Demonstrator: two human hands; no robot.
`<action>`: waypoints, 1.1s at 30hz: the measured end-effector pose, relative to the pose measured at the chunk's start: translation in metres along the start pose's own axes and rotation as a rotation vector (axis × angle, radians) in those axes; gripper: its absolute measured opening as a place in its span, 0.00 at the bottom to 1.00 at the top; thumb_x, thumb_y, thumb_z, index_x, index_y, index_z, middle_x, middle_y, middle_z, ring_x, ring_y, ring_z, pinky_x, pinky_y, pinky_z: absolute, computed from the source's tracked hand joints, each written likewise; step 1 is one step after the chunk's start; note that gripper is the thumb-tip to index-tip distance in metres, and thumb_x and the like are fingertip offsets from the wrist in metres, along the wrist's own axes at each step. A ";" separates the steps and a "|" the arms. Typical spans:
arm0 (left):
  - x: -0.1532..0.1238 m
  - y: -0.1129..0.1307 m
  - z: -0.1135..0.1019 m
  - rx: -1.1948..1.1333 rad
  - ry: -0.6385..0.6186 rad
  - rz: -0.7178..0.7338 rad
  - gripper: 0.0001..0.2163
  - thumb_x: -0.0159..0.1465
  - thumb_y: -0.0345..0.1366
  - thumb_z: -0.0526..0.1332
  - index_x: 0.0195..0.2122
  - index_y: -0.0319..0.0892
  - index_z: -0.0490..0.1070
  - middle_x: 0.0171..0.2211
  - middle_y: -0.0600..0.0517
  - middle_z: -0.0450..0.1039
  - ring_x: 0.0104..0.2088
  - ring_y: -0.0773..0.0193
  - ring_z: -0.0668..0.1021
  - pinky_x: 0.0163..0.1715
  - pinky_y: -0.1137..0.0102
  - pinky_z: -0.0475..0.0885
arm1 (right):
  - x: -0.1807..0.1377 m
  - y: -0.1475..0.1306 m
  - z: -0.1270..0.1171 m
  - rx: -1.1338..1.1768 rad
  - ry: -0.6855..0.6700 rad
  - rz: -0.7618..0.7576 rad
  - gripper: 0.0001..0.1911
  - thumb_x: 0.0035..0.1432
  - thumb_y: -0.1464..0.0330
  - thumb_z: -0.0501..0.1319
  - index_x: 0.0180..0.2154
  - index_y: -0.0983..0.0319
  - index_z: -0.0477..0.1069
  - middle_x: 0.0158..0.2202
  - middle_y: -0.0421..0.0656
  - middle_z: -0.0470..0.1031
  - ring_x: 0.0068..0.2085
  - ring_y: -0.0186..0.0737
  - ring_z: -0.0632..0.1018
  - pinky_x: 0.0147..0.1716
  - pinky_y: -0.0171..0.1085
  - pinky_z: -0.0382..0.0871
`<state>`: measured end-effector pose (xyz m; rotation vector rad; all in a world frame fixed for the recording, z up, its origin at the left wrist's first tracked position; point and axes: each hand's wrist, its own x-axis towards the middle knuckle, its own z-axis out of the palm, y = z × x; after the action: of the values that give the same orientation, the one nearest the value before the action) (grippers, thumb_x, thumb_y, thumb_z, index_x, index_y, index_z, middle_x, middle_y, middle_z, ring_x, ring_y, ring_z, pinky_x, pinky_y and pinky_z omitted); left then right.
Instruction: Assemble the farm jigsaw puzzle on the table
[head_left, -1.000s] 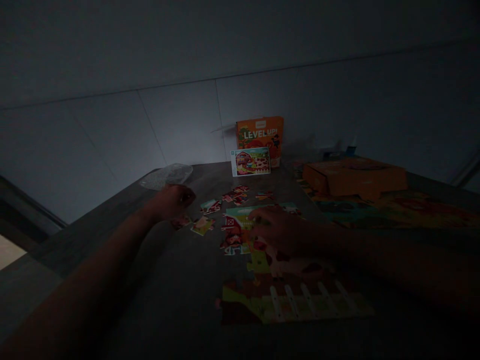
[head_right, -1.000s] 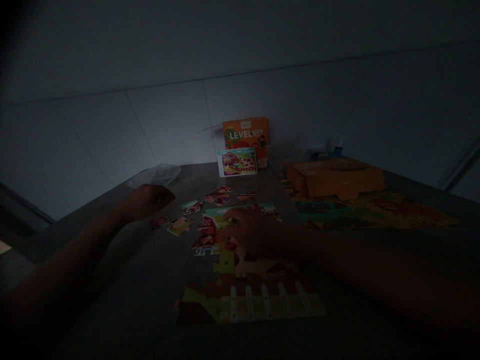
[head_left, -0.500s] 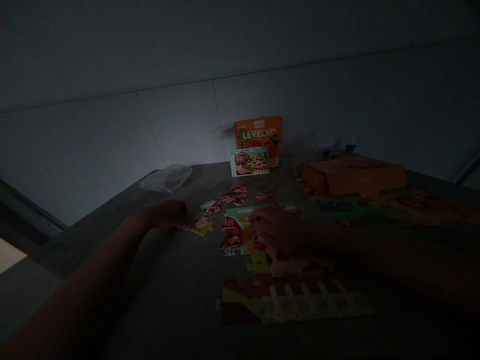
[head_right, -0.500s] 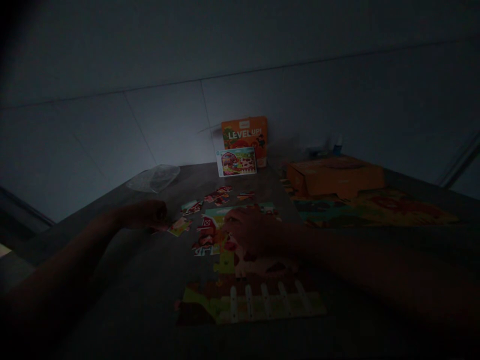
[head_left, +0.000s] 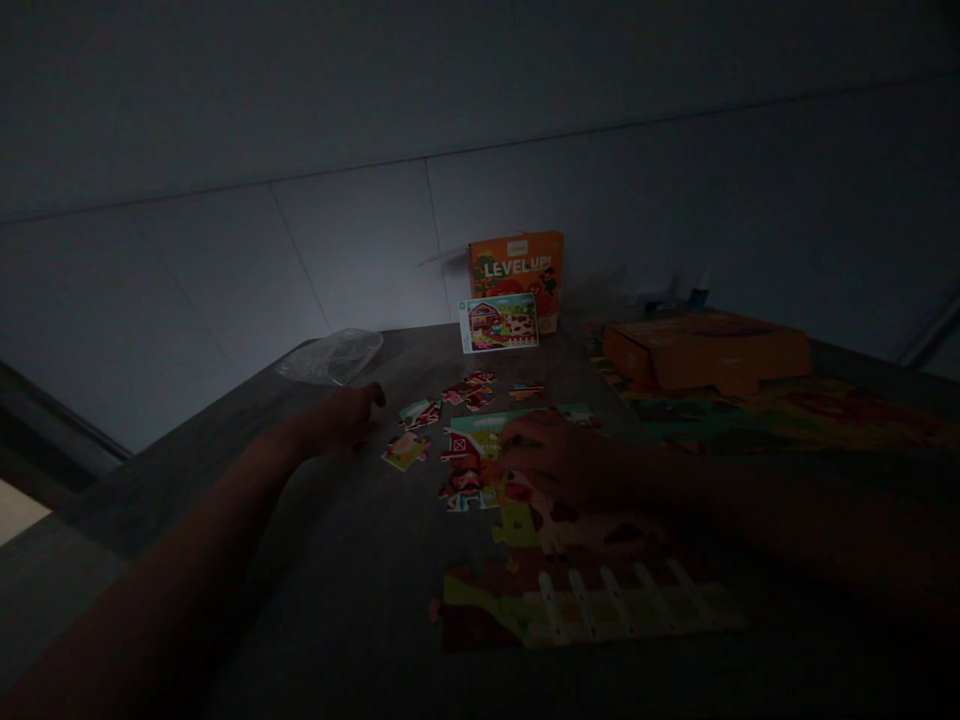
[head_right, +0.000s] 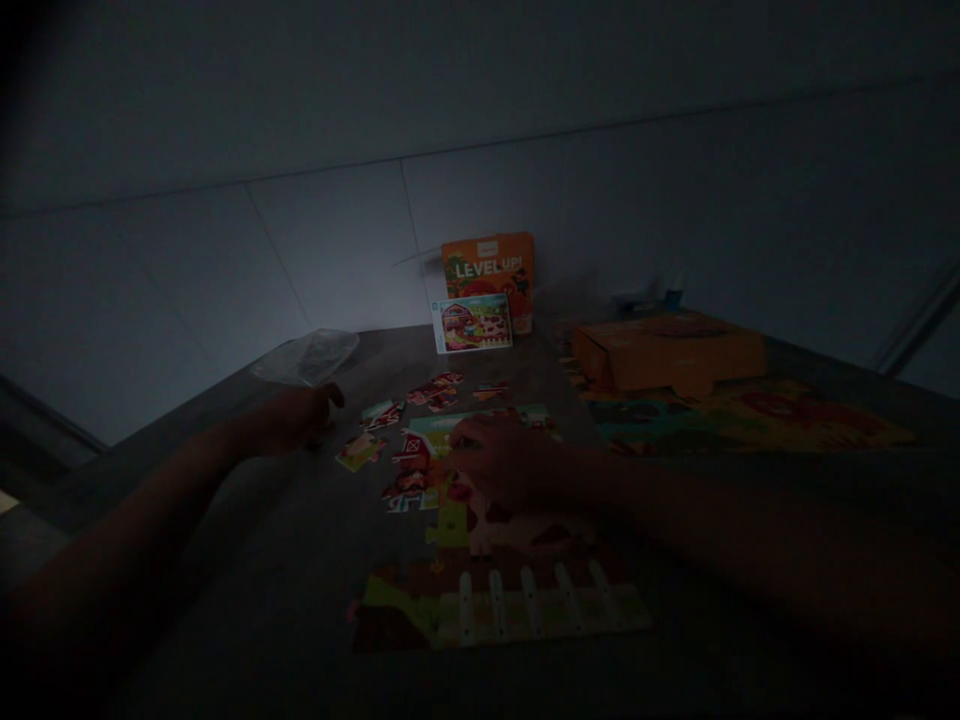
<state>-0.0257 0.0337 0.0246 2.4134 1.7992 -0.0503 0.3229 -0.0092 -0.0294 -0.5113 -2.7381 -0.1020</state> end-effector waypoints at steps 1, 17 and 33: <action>0.000 0.002 -0.001 -0.012 0.008 0.020 0.17 0.59 0.36 0.56 0.50 0.38 0.65 0.29 0.47 0.78 0.31 0.57 0.80 0.29 0.69 0.67 | 0.000 0.000 0.000 0.003 -0.004 0.001 0.17 0.60 0.77 0.54 0.48 0.63 0.73 0.48 0.52 0.70 0.45 0.44 0.72 0.45 0.45 0.69; 0.007 0.028 0.023 0.044 0.177 0.194 0.29 0.65 0.52 0.52 0.60 0.35 0.64 0.57 0.36 0.67 0.58 0.47 0.69 0.57 0.59 0.64 | 0.000 0.013 0.003 -0.077 0.417 0.556 0.14 0.64 0.73 0.49 0.45 0.66 0.72 0.41 0.51 0.76 0.42 0.45 0.75 0.44 0.43 0.68; 0.015 0.036 0.031 -0.056 0.221 0.111 0.27 0.65 0.47 0.55 0.60 0.34 0.64 0.55 0.38 0.70 0.52 0.51 0.76 0.51 0.65 0.70 | -0.002 0.023 0.005 0.455 0.504 0.630 0.14 0.60 0.69 0.51 0.42 0.62 0.73 0.42 0.46 0.78 0.43 0.43 0.78 0.43 0.40 0.70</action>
<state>0.0143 0.0337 -0.0047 2.5603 1.7187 0.2850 0.3312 0.0125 -0.0345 -1.0122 -1.9228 0.4703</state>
